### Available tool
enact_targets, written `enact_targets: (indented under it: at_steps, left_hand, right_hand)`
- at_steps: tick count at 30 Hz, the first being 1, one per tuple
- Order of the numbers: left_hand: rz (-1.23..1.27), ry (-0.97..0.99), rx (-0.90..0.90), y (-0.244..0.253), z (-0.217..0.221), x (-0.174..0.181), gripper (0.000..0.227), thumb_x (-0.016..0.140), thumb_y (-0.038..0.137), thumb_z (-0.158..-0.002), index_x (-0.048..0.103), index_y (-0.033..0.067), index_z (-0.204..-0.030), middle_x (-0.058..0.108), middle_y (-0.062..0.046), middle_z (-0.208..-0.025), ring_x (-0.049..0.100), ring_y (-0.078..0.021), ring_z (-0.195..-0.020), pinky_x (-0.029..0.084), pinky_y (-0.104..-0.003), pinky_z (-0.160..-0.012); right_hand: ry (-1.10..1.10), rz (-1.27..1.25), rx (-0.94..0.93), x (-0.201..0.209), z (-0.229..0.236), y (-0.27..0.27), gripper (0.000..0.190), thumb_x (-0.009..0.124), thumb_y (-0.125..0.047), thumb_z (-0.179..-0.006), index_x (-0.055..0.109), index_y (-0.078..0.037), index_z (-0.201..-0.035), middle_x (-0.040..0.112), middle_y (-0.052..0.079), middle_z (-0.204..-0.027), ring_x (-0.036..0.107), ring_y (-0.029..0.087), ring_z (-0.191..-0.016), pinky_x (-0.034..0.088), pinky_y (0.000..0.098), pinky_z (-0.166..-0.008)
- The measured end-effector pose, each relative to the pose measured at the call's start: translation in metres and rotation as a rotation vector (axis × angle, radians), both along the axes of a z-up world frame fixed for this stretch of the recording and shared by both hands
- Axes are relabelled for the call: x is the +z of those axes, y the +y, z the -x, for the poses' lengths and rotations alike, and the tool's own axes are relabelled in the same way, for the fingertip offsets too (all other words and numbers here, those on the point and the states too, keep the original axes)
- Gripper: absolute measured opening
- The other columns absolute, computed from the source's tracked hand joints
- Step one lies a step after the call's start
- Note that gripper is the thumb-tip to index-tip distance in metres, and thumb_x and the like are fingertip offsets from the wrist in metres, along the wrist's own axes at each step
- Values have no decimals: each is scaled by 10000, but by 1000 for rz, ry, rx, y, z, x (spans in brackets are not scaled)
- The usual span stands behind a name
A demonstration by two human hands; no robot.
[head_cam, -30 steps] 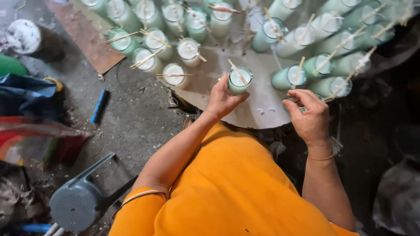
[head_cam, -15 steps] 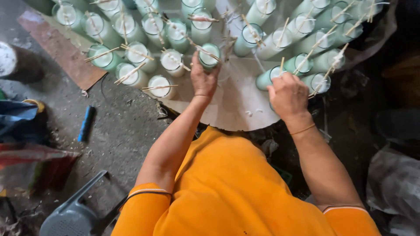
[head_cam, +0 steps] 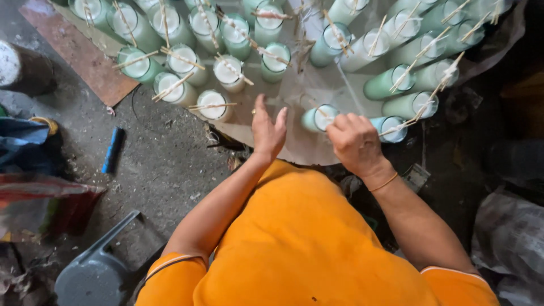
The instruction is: Centering and securing wicks in candle jars using wooden sticks as the wax cools
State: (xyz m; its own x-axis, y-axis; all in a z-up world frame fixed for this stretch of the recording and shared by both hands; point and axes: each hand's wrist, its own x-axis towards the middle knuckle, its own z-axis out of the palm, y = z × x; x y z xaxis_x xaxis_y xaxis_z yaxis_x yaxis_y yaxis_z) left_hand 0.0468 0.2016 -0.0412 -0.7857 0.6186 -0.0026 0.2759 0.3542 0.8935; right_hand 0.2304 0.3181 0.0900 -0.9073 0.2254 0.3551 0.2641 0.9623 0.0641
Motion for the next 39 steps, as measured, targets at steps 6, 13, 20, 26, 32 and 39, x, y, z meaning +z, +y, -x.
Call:
enact_targets:
  at_steps: [6,13,20,26,32,39]
  left_hand:
    - [-417,-265,-226,-4,-12,27,360,812,256,-933,704,158,-1262,705,21,-777,682,-90,-748,586,-247,-721]
    - [-405,-160,-276,-3,-15,34,286,841,241,-878,742,144,-1128,669,-23,-786,662,-153,-725,548,-282,-644]
    - [-296,-384,-242,-4,-17,49,218,812,191,-892,741,87,-1069,739,-71,-827,712,-144,-781,595,-307,-713]
    - [-192,-441,-240,-2,-18,59,183,805,217,-891,746,75,-990,739,-67,-772,700,-134,-736,587,-329,-665]
    - [-79,-400,-222,4,-17,58,178,809,256,-844,743,96,-889,735,-65,-692,722,-188,-672,576,-352,-612]
    - [-39,-360,-213,5,-18,59,174,801,268,-828,741,104,-839,720,-62,-661,719,-217,-658,569,-357,-594]
  right_hand:
    - [60,36,41,5,9,-17,212,698,-100,-863,557,-186,-730,473,-28,-789,554,222,-689,474,358,-616]
    - [280,596,-158,0,7,-27,218,890,-168,-874,755,-97,-1030,638,58,-879,664,281,-767,562,374,-682]
    - [202,432,-218,-4,17,-33,72,800,-215,-958,772,-185,-1018,652,-1,-919,705,272,-814,579,393,-694]
    - [151,347,-218,-15,13,-32,65,732,-237,-1020,716,-174,-1013,625,-35,-931,708,248,-857,586,363,-712]
    - [156,327,-191,-32,11,-24,123,715,-214,-1031,656,-135,-957,602,-21,-906,693,275,-820,579,375,-701]
    - [183,351,-150,-23,10,-27,86,731,-216,-1028,690,-148,-996,609,-21,-920,689,269,-838,576,362,-728]
